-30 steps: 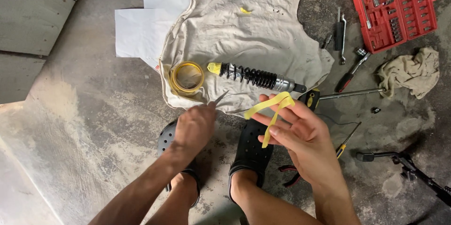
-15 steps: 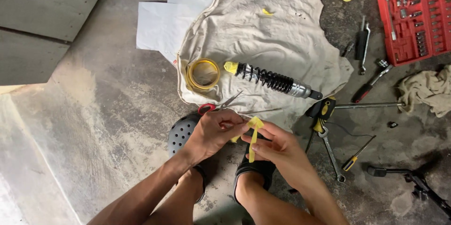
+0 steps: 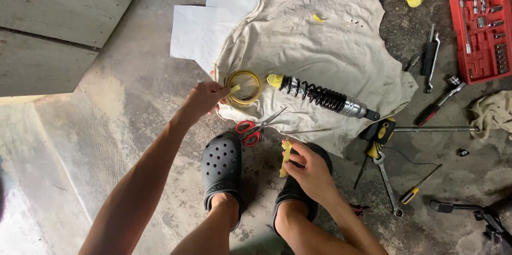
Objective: Applying masking tape to a motorcycle shock absorber and cutting it with scissors.
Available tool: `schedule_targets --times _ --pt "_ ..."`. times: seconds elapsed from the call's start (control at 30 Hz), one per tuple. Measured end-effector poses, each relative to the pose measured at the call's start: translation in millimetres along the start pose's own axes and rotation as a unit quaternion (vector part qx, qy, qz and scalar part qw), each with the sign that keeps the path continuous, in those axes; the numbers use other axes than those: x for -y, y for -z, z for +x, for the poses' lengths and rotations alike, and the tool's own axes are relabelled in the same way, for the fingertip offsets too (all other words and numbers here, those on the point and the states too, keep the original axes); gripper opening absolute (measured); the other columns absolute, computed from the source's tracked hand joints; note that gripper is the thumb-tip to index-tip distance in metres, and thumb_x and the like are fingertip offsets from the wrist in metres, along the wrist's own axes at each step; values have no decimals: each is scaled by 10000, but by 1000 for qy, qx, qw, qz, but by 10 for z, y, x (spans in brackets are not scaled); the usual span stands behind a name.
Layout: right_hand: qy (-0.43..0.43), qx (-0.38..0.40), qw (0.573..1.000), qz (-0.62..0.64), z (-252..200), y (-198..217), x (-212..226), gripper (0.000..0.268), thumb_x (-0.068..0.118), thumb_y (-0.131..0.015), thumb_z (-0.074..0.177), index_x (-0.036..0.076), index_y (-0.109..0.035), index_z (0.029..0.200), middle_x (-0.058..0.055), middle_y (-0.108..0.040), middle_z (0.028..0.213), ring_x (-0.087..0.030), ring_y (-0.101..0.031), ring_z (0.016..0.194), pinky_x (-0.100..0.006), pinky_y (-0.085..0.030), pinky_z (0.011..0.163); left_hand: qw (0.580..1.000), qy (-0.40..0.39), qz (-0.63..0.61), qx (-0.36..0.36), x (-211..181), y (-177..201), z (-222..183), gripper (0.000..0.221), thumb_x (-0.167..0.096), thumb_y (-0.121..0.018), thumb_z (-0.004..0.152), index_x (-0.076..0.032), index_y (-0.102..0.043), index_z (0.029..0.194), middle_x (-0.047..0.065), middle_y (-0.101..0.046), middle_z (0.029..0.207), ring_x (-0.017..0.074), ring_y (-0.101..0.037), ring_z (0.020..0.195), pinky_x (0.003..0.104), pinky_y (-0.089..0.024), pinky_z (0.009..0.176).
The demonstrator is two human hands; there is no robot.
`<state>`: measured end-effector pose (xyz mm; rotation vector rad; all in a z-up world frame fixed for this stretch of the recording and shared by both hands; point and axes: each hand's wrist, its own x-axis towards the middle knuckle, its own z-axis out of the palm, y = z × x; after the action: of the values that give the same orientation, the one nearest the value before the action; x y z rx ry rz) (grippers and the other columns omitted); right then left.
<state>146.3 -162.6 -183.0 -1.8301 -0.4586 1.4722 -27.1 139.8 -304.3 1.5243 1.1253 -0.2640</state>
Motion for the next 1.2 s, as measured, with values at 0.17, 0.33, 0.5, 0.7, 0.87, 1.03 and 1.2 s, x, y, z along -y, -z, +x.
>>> schedule_targets --times 0.17,0.33,0.5,0.7,0.87,1.03,1.2 --pt "-4 5 1000 10 6 -11 61 597 11 -632 891 97 -499 1467 -85 -611 1445 -208 -658 1281 -311 -584 945 997 25 64 -44 1 -87 58 408 -464 -687 937 -69 -766 995 48 -754 753 68 -590 439 256 -487 385" --pt "-9 15 998 62 22 45 69 575 -14 -612 899 62 -495 1456 -93 -565 1482 -224 -628 1307 -331 -606 937 988 59 126 -73 -78 -56 10 484 -552 -694 920 -78 -790 895 27 -735 670 40 -556 388 223 -434 341" --pt "-2 16 993 118 36 65 78 566 -29 -595 927 37 -450 1470 -84 -507 1539 -231 -621 1309 -332 -617 918 967 70 233 -72 -339 212 -325 626 -627 -561 1009 -54 -741 832 91 -691 635 107 -448 386 294 -294 320" --pt "-4 39 986 162 -95 -31 355 580 -51 -594 912 33 -462 1471 -85 -515 1536 -231 -634 1283 -323 -612 869 951 -192 93 -224 -465 31 -1072 394 -368 -507 1074 -87 -748 940 118 -786 835 114 -711 570 266 -528 414" --pt "14 57 980 189 -106 -87 328 587 -71 -623 900 -3 -475 1464 -100 -560 1461 -232 -647 1248 -339 -626 873 996 -47 -16 71 -1053 -581 -1632 272 -333 -665 942 -114 -784 1051 91 -775 873 143 -690 737 317 -550 650" --pt "24 50 981 185 -112 -75 318 622 -66 -639 914 0 -462 1507 -113 -636 1347 -201 -645 1215 -344 -629 896 985 -64 -133 92 -1072 -813 -1588 289 -255 -756 857 -62 -778 1070 35 -775 916 123 -699 854 299 -565 781" --pt "12 71 973 218 -77 -104 180 602 -43 -631 921 18 -458 1494 -86 -661 1318 -171 -664 1163 -317 -595 865 966 -138 -214 54 -1165 -853 -1646 366 -171 -735 828 -67 -685 1176 26 -744 1037 104 -688 942 301 -560 833"
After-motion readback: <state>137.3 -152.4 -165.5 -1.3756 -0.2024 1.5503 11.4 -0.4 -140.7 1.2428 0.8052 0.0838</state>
